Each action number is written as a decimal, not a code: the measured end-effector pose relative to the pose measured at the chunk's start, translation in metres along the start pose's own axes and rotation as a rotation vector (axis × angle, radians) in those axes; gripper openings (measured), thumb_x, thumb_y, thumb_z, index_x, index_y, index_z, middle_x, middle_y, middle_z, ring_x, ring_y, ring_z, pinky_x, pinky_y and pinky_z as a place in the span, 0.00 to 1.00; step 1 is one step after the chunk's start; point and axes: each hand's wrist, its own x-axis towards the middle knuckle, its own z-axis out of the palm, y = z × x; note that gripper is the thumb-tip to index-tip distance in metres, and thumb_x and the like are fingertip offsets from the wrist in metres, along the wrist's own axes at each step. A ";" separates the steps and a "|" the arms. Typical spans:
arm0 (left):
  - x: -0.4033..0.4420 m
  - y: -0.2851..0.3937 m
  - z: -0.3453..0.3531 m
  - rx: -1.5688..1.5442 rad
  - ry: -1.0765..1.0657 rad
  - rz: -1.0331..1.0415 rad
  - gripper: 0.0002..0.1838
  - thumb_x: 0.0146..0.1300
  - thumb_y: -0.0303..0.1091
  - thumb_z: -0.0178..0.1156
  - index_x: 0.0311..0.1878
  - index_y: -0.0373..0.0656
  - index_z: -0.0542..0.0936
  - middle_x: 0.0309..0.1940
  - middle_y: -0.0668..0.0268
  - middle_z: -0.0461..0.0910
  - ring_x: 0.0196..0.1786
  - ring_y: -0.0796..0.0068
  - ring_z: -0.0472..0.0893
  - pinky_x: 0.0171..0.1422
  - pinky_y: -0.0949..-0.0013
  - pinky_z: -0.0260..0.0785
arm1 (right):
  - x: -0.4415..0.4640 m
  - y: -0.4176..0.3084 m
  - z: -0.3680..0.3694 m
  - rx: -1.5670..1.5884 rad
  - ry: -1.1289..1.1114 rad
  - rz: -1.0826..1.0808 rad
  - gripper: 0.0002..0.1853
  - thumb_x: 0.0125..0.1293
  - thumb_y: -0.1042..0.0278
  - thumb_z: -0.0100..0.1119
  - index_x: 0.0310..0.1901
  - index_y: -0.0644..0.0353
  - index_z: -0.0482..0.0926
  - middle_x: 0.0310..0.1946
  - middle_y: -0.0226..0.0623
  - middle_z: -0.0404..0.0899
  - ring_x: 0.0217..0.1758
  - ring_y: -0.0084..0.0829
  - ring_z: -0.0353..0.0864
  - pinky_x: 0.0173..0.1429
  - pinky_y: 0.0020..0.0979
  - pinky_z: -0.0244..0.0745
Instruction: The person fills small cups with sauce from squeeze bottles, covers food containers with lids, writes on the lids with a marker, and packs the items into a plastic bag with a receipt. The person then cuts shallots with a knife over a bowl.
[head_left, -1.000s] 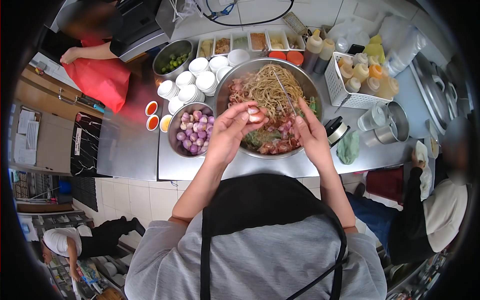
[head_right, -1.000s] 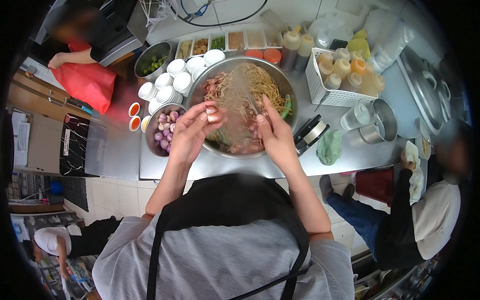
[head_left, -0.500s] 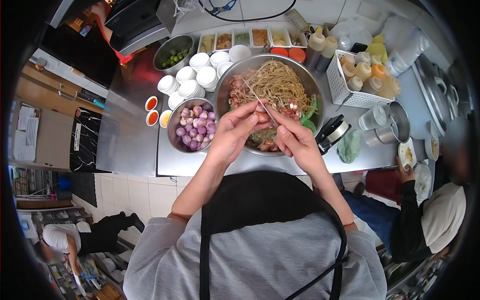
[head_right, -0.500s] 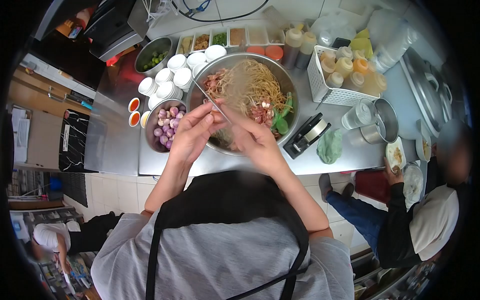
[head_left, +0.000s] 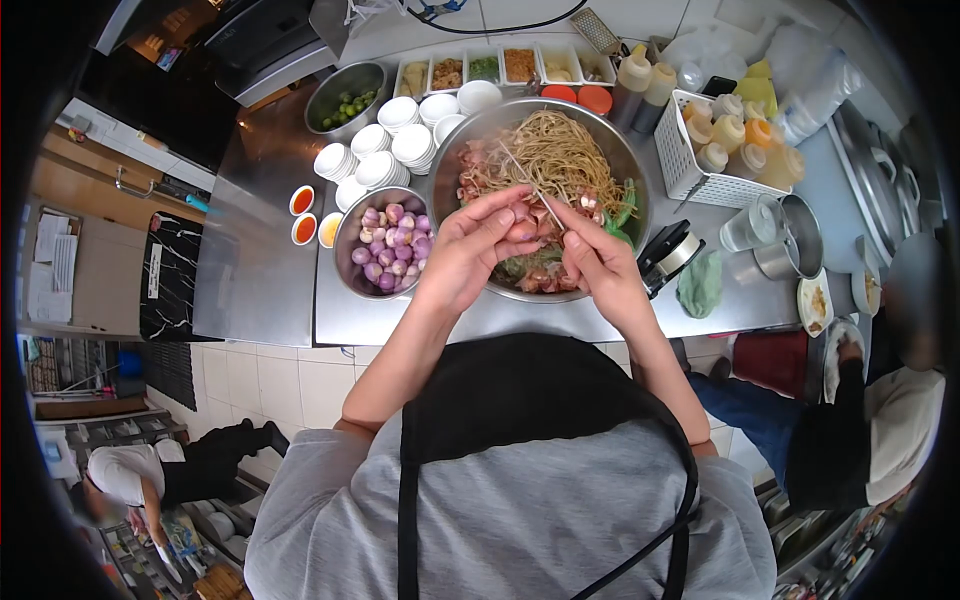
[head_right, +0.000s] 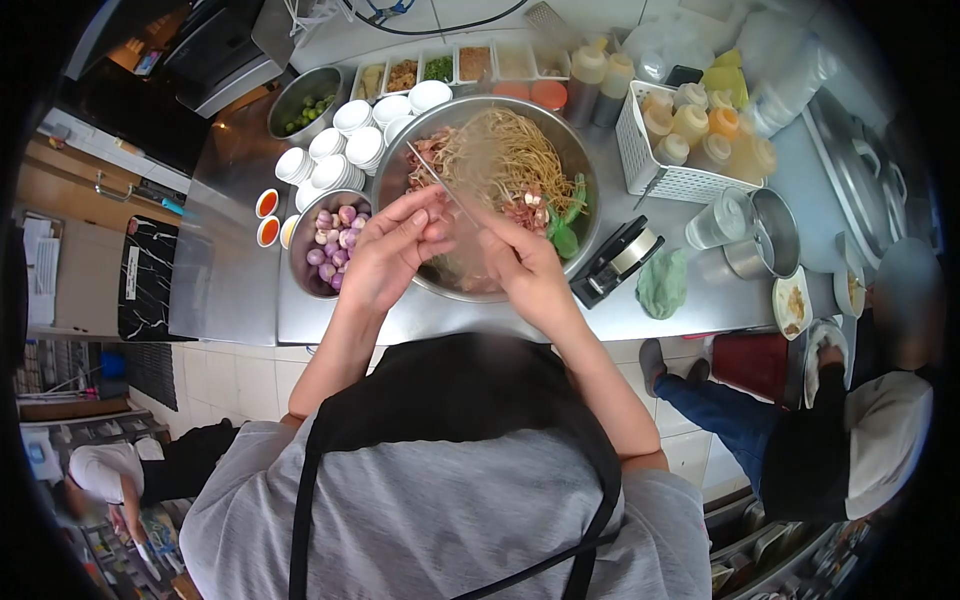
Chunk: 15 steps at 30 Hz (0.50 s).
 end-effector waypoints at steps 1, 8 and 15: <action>0.000 0.001 0.000 0.000 0.000 0.000 0.18 0.62 0.29 0.51 0.55 0.35 0.69 0.37 0.66 0.75 0.42 0.74 0.76 0.48 0.70 0.72 | 0.001 -0.001 -0.001 0.000 0.000 0.000 0.19 0.68 0.68 0.40 0.61 0.55 0.64 0.15 0.22 0.58 0.18 0.14 0.55 0.22 0.16 0.52; 0.005 -0.006 -0.011 -0.204 -0.012 -0.133 0.18 0.62 0.31 0.50 0.54 0.34 0.67 0.39 0.60 0.75 0.48 0.60 0.76 0.50 0.70 0.72 | 0.001 -0.002 -0.001 -0.017 0.085 0.009 0.19 0.66 0.71 0.43 0.59 0.53 0.67 0.18 0.20 0.60 0.20 0.12 0.55 0.24 0.16 0.56; 0.006 -0.004 -0.010 -0.333 0.086 -0.211 0.13 0.61 0.29 0.51 0.48 0.36 0.69 0.42 0.56 0.75 0.50 0.59 0.75 0.53 0.69 0.71 | 0.003 -0.004 -0.007 -0.046 0.136 0.005 0.19 0.65 0.73 0.44 0.58 0.56 0.68 0.19 0.20 0.61 0.21 0.13 0.56 0.26 0.16 0.56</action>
